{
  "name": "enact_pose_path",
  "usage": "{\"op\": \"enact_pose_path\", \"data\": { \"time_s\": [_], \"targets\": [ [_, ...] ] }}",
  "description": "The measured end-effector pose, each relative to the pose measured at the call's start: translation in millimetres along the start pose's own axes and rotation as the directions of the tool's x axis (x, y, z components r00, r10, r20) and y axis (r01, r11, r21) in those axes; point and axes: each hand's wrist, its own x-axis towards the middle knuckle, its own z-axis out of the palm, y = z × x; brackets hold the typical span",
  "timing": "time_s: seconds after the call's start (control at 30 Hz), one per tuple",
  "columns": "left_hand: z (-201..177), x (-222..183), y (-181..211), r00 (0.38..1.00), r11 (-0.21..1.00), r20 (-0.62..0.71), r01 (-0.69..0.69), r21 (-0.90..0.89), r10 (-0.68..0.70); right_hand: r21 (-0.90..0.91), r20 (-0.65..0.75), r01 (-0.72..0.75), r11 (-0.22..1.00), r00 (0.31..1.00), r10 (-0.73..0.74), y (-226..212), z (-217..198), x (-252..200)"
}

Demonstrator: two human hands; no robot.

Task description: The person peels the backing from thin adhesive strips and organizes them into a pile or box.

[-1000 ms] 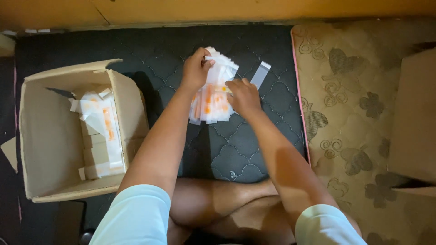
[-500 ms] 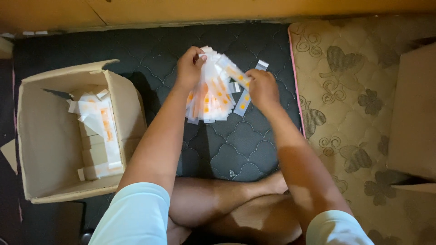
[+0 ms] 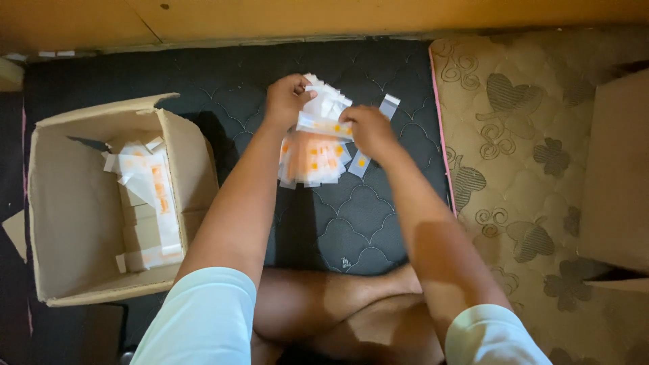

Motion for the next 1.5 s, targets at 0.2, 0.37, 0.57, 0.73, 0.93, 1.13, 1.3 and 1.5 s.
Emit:
{"op": "enact_pose_path", "data": {
  "time_s": [0.2, 0.37, 0.57, 0.73, 0.93, 1.13, 1.3, 1.5],
  "targets": [
    [-12, -15, 18, 1.000, 0.996, 0.021, 0.014, 0.083, -0.016, -0.241, -0.080, 0.028, 0.970, 0.996, -0.048, 17, 39, 2],
    [-16, -24, 38, 0.999, 0.997, -0.006, -0.034, 0.065, 0.034, -0.325, -0.160, 0.031, 0.945, 0.983, -0.087, 7, 40, -3],
    [-40, -69, 111, 0.983, 0.971, -0.094, -0.136, 0.196, 0.156, -0.354, -0.274, 0.022, 0.935, 0.953, -0.127, -20, 32, -21],
    [-84, -159, 190, 0.997, 0.986, 0.076, -0.033, 0.166, 0.020, -0.296, -0.359, 0.109, 0.949, 0.908, -0.216, -26, 39, -41],
    [-174, -279, 251, 0.923, 0.961, 0.372, -0.185, 0.204, 0.099, -0.151, -0.331, 0.389, 0.909, 0.846, -0.417, -51, 39, -84],
    [-264, -324, 204, 0.970, 0.974, 0.095, 0.225, 0.008, -0.224, -0.105, -0.298, 0.510, 0.854, 0.803, -0.516, -112, 27, -109],
    [-319, -303, 184, 0.923, 0.912, -0.097, 0.344, -0.224, -0.372, -0.065, -0.296, 0.766, 0.639, 0.597, -0.746, -202, 26, -84],
    [-341, -276, 92, 0.880, 0.662, 0.011, 0.348, 0.664, -0.474, -0.179, -0.032, 0.878, 0.444, 0.446, -0.894, -314, 66, -24]
  ]
}}
